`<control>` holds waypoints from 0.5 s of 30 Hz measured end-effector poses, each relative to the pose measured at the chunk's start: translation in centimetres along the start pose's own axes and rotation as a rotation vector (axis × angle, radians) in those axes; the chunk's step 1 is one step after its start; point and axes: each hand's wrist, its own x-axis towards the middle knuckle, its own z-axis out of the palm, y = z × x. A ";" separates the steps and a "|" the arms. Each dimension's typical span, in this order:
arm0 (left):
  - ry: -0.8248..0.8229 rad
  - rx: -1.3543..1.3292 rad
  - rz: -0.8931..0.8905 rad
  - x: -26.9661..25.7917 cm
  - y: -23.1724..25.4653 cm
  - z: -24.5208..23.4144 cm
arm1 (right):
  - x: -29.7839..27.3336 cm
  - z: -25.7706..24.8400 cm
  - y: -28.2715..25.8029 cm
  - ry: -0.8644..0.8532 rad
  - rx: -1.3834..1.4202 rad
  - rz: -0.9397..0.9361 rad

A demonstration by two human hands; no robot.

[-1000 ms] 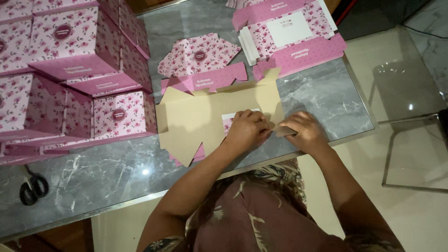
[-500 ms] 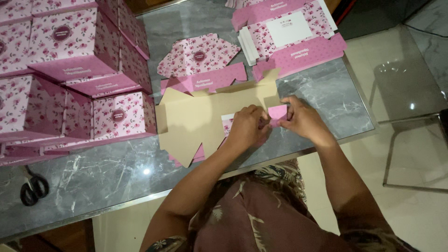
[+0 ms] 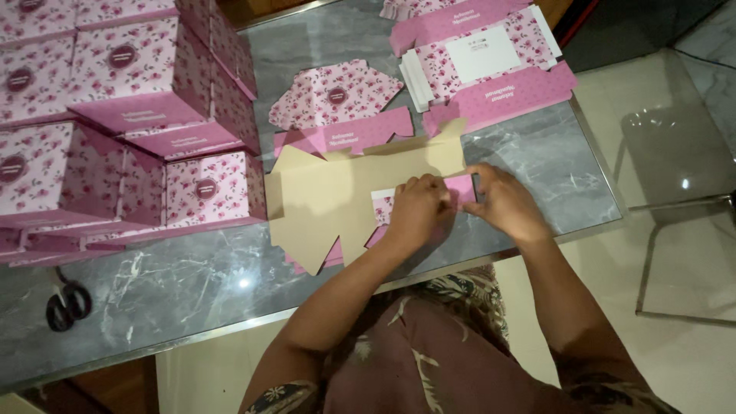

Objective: The person folds and assembles cardboard boxes by hand, pressing on the creases and tabs to secure the structure.

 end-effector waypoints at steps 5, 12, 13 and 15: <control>-0.002 -0.188 0.168 -0.5 -0.7 -2.3 | -1.1 1.8 1.5 0.072 0.154 0.158; 0.230 -0.107 -0.026 -4.1 -4.9 -10.2 | -3.3 2.7 1.7 0.088 0.538 0.353; 0.224 -0.101 -0.077 -4.8 -5.6 -11.3 | -3.4 2.3 1.5 0.095 0.577 0.380; 0.157 -0.017 -0.157 -6.4 -7.0 -12.8 | -3.6 1.3 1.3 0.196 0.678 0.142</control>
